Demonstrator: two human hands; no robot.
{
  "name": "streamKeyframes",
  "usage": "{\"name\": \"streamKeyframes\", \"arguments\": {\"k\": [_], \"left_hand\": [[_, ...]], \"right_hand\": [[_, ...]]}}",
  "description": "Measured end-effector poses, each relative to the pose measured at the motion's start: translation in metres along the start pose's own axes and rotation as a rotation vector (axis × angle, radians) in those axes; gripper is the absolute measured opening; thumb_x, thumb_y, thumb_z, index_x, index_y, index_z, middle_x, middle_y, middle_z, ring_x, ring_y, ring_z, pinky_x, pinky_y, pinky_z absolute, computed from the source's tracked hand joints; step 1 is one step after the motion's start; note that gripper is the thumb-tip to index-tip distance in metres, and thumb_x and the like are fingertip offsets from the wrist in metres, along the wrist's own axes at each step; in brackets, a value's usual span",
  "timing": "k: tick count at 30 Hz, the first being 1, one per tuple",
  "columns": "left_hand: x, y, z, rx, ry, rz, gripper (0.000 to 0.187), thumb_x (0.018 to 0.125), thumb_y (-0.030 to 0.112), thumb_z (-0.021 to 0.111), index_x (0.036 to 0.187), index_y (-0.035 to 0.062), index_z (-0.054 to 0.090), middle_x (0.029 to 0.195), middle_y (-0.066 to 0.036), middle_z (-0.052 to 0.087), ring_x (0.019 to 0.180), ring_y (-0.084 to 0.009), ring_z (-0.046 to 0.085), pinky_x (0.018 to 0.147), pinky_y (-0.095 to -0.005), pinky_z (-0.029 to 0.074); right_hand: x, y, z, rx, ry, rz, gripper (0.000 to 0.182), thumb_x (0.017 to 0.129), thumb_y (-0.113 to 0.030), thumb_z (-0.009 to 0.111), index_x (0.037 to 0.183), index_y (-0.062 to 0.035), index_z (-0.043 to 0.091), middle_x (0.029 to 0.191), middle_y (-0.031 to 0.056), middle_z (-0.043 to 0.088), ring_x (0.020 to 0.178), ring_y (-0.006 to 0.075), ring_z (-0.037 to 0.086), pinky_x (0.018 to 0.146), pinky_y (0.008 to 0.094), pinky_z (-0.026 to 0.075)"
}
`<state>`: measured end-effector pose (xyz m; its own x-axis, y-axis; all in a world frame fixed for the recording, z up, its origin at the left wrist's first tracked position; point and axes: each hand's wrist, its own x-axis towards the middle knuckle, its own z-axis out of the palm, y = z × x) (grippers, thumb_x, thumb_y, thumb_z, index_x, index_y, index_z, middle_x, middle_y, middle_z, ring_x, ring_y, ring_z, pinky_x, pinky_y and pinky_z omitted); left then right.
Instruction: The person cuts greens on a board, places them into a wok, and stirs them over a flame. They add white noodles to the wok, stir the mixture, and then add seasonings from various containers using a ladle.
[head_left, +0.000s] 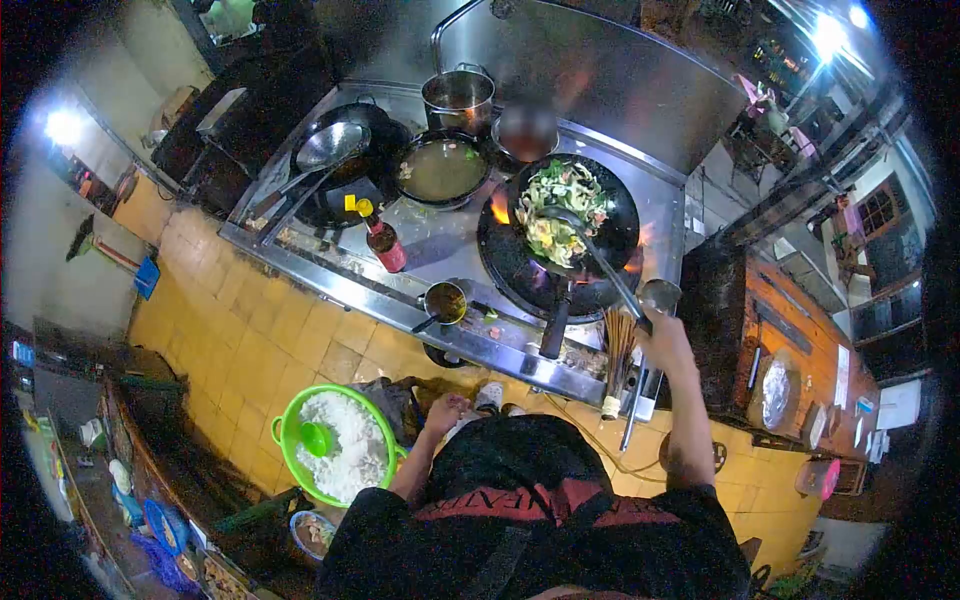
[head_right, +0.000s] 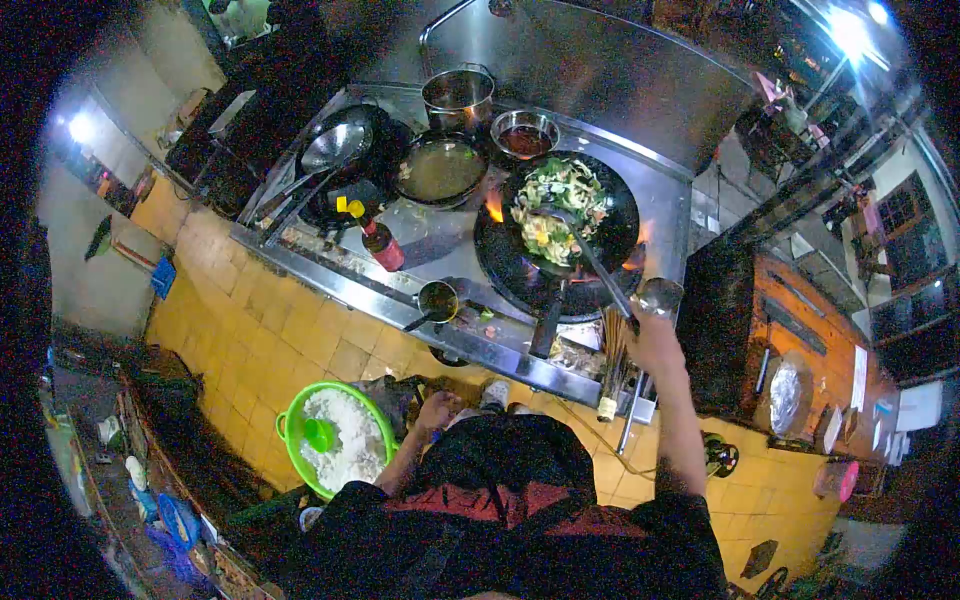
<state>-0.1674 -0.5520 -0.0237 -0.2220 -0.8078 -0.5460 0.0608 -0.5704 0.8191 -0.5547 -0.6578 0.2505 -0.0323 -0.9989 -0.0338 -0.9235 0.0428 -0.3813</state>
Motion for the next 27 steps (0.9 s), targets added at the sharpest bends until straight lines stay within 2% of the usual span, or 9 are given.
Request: {"name": "streamKeyframes", "arguments": {"k": [5,9,15,17,19,22,24,25,27], "left_hand": [[0.0,-0.039,-0.016,-0.077,0.221,-0.077,0.02,0.082,0.02,0.06,0.09,0.0019,0.059,0.074,-0.004,0.06,0.06,-0.0115,0.055,0.054,-0.0256,0.044],[-0.05,0.005,0.002,0.088,0.35,-0.08,0.022,0.084,0.02,0.058,0.094,0.0014,0.056,0.073,-0.005,0.06,0.058,-0.0115,0.053,0.054,-0.0252,0.043],[-0.118,-0.118,0.009,-0.251,0.613,-0.014,0.022,0.087,0.024,0.049,0.097,0.0051,0.055,0.072,-0.004,0.058,0.058,-0.0114,0.053,0.048,-0.0239,0.042],[-0.162,-0.119,0.046,-0.203,0.779,-0.28,0.022,0.086,0.023,0.047,0.1,0.0076,0.054,0.075,-0.003,0.059,0.059,-0.0126,0.055,0.049,-0.0249,0.043],[-0.2,-0.153,0.072,-0.249,0.853,-0.411,0.023,0.083,0.027,0.052,0.09,0.0065,0.059,0.072,-0.007,0.062,0.056,-0.0181,0.056,0.05,-0.0317,0.046],[-0.264,-0.32,0.076,0.401,0.792,-0.242,0.04,0.079,0.041,0.055,0.076,0.0018,0.063,0.07,-0.016,0.064,0.059,-0.0273,0.059,0.056,-0.0381,0.047],[-0.291,-0.265,0.114,0.515,0.791,-0.591,0.053,0.075,0.051,0.053,0.071,-0.0011,0.063,0.07,-0.019,0.062,0.065,-0.0322,0.061,0.061,-0.0407,0.047],[-0.306,-0.222,0.138,0.567,0.759,-0.767,0.06,0.074,0.056,0.052,0.068,-0.0025,0.063,0.069,-0.021,0.062,0.068,-0.0346,0.061,0.063,-0.0419,0.047],[-0.315,-0.193,0.152,0.43,0.895,-0.846,0.073,0.075,0.065,0.043,0.071,-0.0056,0.062,0.075,-0.026,0.06,0.076,-0.0374,0.061,0.068,-0.0456,0.045]], "right_hand": [[-0.022,-0.01,-0.022,-0.013,-0.168,-0.014,0.045,0.079,-0.017,0.055,0.121,-0.0026,0.046,0.093,0.0266,0.058,0.083,0.0403,0.057,0.078,0.042,0.047],[0.016,-0.016,0.041,0.13,-0.318,0.392,0.029,0.086,-0.024,0.05,0.093,0.0035,0.05,0.076,0.0228,0.06,0.065,0.0288,0.062,0.061,0.0385,0.048],[0.002,0.028,0.168,1.282,-0.256,0.377,0.041,0.09,-0.038,0.046,0.111,-0.0033,0.046,0.098,0.0117,0.055,0.065,0.0207,0.058,0.055,0.0366,0.049],[-0.022,0.031,0.191,1.661,-0.393,0.546,0.045,0.087,-0.046,0.049,0.109,-0.0077,0.05,0.09,0.005,0.056,0.07,0.0174,0.056,0.059,0.0337,0.049],[-0.058,0.001,0.178,1.608,-0.375,0.704,0.047,0.087,-0.047,0.046,0.112,-0.0082,0.049,0.098,0.0054,0.055,0.074,0.0188,0.058,0.062,0.0321,0.05],[-0.087,0.052,0.272,1.017,-0.979,0.559,0.056,0.086,-0.048,0.046,0.121,-0.0036,0.044,0.116,0.0125,0.051,0.098,0.0285,0.056,0.079,0.04,0.048],[-0.099,0.094,0.349,0.09,-0.716,-0.039,0.069,0.082,-0.042,0.048,0.133,-0.002,0.025,0.135,0.0194,0.034,0.119,0.0388,0.038,0.101,0.0519,0.025],[-0.097,0.097,0.346,-0.058,-0.96,0.145,0.077,0.081,-0.047,0.047,0.135,0.0008,0.021,0.136,0.0227,0.03,0.122,0.0404,0.034,0.102,0.0577,0.016],[-0.095,0.111,0.36,-0.38,-1.028,0.116,0.081,0.077,-0.044,0.052,0.136,-0.0007,0.017,0.137,0.0203,0.031,0.122,0.0371,0.036,0.097,0.0519,0.028]]}}
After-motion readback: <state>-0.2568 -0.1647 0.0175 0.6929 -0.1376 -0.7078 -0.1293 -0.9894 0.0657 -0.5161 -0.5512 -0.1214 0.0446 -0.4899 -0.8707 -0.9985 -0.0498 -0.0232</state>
